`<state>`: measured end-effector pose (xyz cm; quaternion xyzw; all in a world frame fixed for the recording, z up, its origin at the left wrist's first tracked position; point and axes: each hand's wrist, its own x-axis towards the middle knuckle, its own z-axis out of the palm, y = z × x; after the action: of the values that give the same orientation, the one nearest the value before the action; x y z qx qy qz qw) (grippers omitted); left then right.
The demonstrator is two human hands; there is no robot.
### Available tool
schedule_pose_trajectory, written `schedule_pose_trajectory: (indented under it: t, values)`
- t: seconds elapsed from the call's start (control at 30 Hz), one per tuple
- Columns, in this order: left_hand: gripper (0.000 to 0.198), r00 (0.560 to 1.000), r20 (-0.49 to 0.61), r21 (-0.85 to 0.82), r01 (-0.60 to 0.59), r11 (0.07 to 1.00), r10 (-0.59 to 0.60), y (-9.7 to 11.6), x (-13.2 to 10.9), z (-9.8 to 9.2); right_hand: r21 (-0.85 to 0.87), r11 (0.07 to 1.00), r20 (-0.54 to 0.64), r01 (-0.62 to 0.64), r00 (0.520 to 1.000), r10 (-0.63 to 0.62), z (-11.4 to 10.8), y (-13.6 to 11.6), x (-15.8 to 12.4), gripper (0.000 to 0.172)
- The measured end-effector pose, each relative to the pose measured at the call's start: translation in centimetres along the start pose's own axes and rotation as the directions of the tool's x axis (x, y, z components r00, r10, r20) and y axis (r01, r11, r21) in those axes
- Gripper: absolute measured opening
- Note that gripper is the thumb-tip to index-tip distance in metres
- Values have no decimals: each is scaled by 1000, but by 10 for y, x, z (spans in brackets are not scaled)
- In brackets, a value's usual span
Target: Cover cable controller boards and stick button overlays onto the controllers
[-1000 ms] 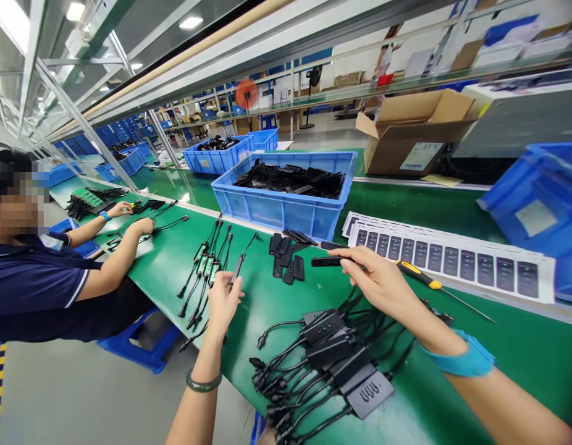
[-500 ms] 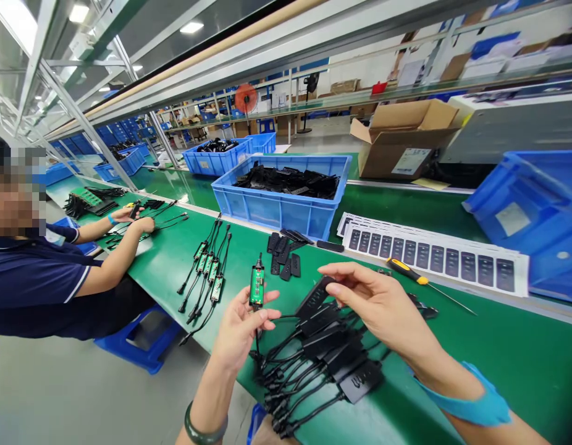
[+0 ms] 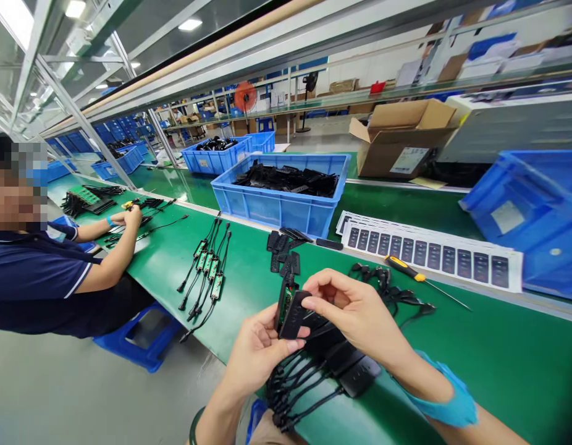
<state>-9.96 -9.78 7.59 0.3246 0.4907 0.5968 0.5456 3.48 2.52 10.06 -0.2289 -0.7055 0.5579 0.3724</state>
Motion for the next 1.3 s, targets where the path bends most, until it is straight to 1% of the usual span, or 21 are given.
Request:
schedule_pose_trajectory:
  t: [0.1,0.17,0.33,0.47,0.53,0.6,0.7,0.77,0.9,0.97,1.03,1.07,1.1,1.17,1.23,1.3]
  values:
    - [57,1000,24,7,9,1000,-10,-3,-1,0,68,996,26,-51,998,50,3,4,0,23]
    - [57,1000,30,10,9,1000,-9,-5,-1,0,109,990,49,-87,995,82,4,7,0,24]
    - [46,999,2,45,-42,998,42,-9,-2,2,183,970,96,-160,985,144,5,11,1,28]
    - [44,997,8,108,-78,991,78,-9,-1,2,225,949,124,-221,973,197,4,15,3,34]
    - [42,995,23,160,-99,982,97,-8,-2,1,249,937,126,-246,967,220,3,17,4,39]
    - [41,991,44,242,-130,961,123,-7,-3,1,251,931,180,-264,958,223,2,19,5,41]
    - [37,986,68,408,-169,897,155,-8,-5,1,215,945,305,-246,936,174,4,21,3,38]
    - [32,983,70,500,-181,847,169,-8,-6,0,220,953,311,-206,941,132,7,22,1,38]
    - [27,980,84,594,-197,780,183,-2,-1,-4,256,958,214,-128,974,73,11,21,-2,37]
    - [28,976,99,642,-211,737,193,5,3,-5,322,943,147,-86,988,40,4,17,2,41]
    - [30,970,119,703,-232,672,211,10,6,-5,422,904,12,-67,998,68,-12,13,9,46]
    - [30,967,128,736,-240,632,219,11,7,-4,467,882,-75,-65,991,113,-22,12,12,46]
    - [31,966,133,768,-243,592,223,10,7,-2,501,862,-159,-71,972,172,-34,11,16,44]
    - [33,966,129,821,-230,523,223,3,7,2,512,853,-282,-103,918,280,-59,15,21,43]
    - [32,965,111,842,-217,495,236,-8,9,7,449,880,-353,-155,874,334,-81,25,24,48]
    - [29,959,104,859,-219,462,262,-22,14,9,316,917,-376,-242,856,356,-97,40,23,54]
